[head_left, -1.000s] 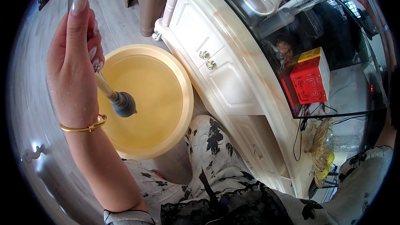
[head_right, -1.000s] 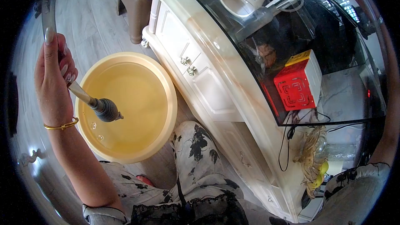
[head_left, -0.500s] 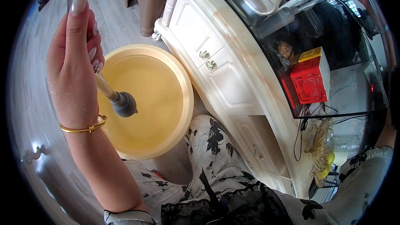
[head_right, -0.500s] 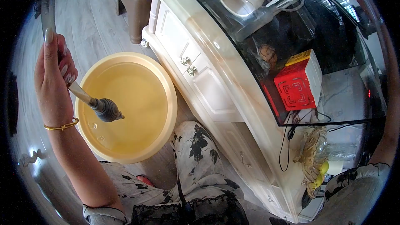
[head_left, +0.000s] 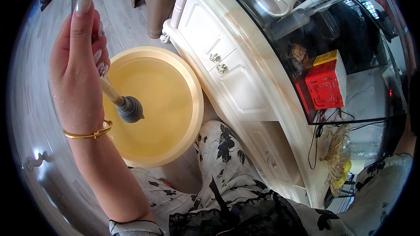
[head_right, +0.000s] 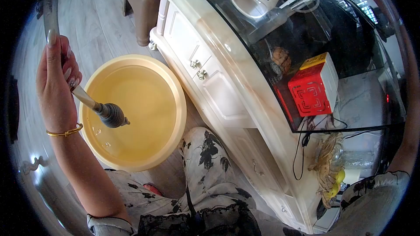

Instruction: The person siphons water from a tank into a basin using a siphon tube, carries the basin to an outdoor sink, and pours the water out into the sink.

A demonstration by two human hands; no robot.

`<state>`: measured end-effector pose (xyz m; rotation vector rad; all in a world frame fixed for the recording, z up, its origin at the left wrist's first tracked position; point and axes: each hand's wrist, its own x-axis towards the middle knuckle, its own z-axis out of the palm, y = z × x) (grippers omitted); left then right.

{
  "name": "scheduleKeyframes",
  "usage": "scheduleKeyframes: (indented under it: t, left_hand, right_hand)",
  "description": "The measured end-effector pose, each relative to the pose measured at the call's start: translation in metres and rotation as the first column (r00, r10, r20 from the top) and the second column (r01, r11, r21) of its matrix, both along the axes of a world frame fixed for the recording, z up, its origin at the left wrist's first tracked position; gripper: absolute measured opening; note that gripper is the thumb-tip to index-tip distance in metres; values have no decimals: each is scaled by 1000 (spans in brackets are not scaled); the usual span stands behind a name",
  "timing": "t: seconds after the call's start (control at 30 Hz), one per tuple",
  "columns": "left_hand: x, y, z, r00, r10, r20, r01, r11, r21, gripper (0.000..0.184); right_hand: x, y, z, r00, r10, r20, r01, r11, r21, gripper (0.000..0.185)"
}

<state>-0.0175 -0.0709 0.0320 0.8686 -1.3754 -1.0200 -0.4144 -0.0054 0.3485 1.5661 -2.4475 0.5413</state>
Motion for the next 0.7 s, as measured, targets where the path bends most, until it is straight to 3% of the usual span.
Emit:
scheduleKeyframes:
  t: [0.13, 0.17, 0.2, 0.23, 0.27, 0.3, 0.33, 0.37, 0.4, 0.43, 0.53, 0.7]
  left_hand:
    - [0, 0, -1, 1000, 18, 7, -17, 1000, -6, 27]
    - [-1, 0, 0, 1000, 16, 5, -16, 1000, -5, 27]
    - [-1, 0, 0, 1000, 15, 3, -15, 1000, -3, 27]
    - [-1, 0, 0, 1000, 13, 0, -13, 1000, -1, 27]
    - [-1, 0, 1, 1000, 7, -1, -7, 1000, 2, 27]
    - [-1, 0, 1, 1000, 2, -3, -2, 1000, 5, 27]
    - [-1, 0, 1, 1000, -4, -5, 4, 1000, 8, 27]
    - [-1, 0, 1, 1000, -7, -11, 7, 1000, 14, 27]
    - [-1, -1, 1, 1000, -9, -18, 10, 1000, 20, 27]
    - [-1, -1, 1, 1000, -11, -25, 12, 1000, 27, 27]
    - [-1, -1, 1, 1000, -1, -20, 1, 1000, 20, 27]
    - [-1, -1, 0, 1000, -5, -18, 5, 1000, 8, 26]
  right_hand:
    - [-5, 2, -2, 988, -12, 156, 17, 999, -32, 51]
    - [-9, 2, 4, 962, 45, -268, -2, 987, 159, 50]
    - [-15, 1, 15, 762, 173, -624, 61, 940, 334, 49]
    - [-21, -1, 22, 430, 343, -835, 191, 869, 456, 49]
    - [-25, -3, 20, 706, 211, -676, 71, 929, 364, 46]
    - [-30, -5, 16, 903, 105, -416, -8, 974, 229, 43]
    - [-33, -6, 15, 995, 39, -91, -33, 997, 69, 40]
    - [-32, -4, 15, 871, 127, -475, -39, 981, 192, 37]
    - [-30, 0, 15, 598, 239, -765, 7, 953, 303, 33]
    - [-29, 2, 16, 228, 355, -907, 94, 919, 383, 30]
    - [-35, -3, 20, 475, 257, -842, 95, 936, 339, 27]
    - [-15, 5, 10, 453, 334, -826, 55, 915, 400, 30]
